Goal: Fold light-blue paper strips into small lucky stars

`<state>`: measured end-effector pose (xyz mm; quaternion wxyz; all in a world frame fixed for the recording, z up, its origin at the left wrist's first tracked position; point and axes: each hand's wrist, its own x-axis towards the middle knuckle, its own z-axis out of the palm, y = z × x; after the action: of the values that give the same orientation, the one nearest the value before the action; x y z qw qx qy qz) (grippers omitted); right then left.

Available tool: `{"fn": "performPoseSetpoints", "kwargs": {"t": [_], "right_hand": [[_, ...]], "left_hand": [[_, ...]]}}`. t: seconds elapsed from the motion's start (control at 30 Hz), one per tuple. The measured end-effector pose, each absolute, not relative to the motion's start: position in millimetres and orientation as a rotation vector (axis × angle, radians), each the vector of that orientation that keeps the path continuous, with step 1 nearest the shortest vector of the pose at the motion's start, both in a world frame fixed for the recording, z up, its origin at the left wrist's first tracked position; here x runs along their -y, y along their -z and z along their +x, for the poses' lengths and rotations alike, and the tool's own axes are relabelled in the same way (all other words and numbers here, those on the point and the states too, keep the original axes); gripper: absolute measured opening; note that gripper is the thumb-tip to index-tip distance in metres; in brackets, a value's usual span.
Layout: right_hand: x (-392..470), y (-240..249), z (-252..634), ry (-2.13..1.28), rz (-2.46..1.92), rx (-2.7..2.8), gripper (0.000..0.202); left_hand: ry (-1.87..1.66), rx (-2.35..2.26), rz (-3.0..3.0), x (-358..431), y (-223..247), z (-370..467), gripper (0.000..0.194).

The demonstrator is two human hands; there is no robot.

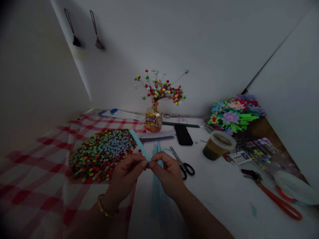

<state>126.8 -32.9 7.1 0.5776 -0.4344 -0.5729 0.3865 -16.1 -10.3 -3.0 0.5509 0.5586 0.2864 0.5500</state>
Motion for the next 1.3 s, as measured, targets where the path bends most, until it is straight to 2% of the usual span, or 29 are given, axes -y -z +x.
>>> {"fn": "performPoseSetpoints", "kwargs": {"t": [0.13, 0.3, 0.47, 0.67, 0.83, 1.1, 1.2, 1.3], "right_hand": [[33, -2, 123, -0.880, -1.008, 1.312, 0.009], [33, -9, 126, -0.576, -1.078, 1.542, 0.006], [32, -15, 134, -0.415, -1.149, 1.621, 0.003], [30, -12, 139, -0.628, -1.230, 1.469, 0.013], [31, -12, 143, -0.857, -1.184, 1.371, 0.012], [31, -12, 137, -1.142, -1.034, 1.278, 0.010], [31, -11, 132, -1.112, -1.007, 1.271, 0.011], [31, -9, 131, -0.903, -1.081, 1.340, 0.011]], "left_hand": [[-1.294, -0.622, 1.190, 8, 4, -14, 0.010], [-1.318, -0.672, 1.252, 4, -2, -17, 0.003], [-1.205, -0.836, 1.419, 6, -1, -19, 0.007], [-1.196, -0.862, 1.423, 8, 2, -16, 0.013], [-1.174, -0.754, 1.379, 8, 0, -17, 0.005], [-1.129, -0.590, 1.153, 8, -3, -15, 0.007], [-1.147, -0.591, 1.076, 6, -1, -13, 0.012], [-1.180, -0.653, 1.101, 5, -1, -13, 0.008]]}}
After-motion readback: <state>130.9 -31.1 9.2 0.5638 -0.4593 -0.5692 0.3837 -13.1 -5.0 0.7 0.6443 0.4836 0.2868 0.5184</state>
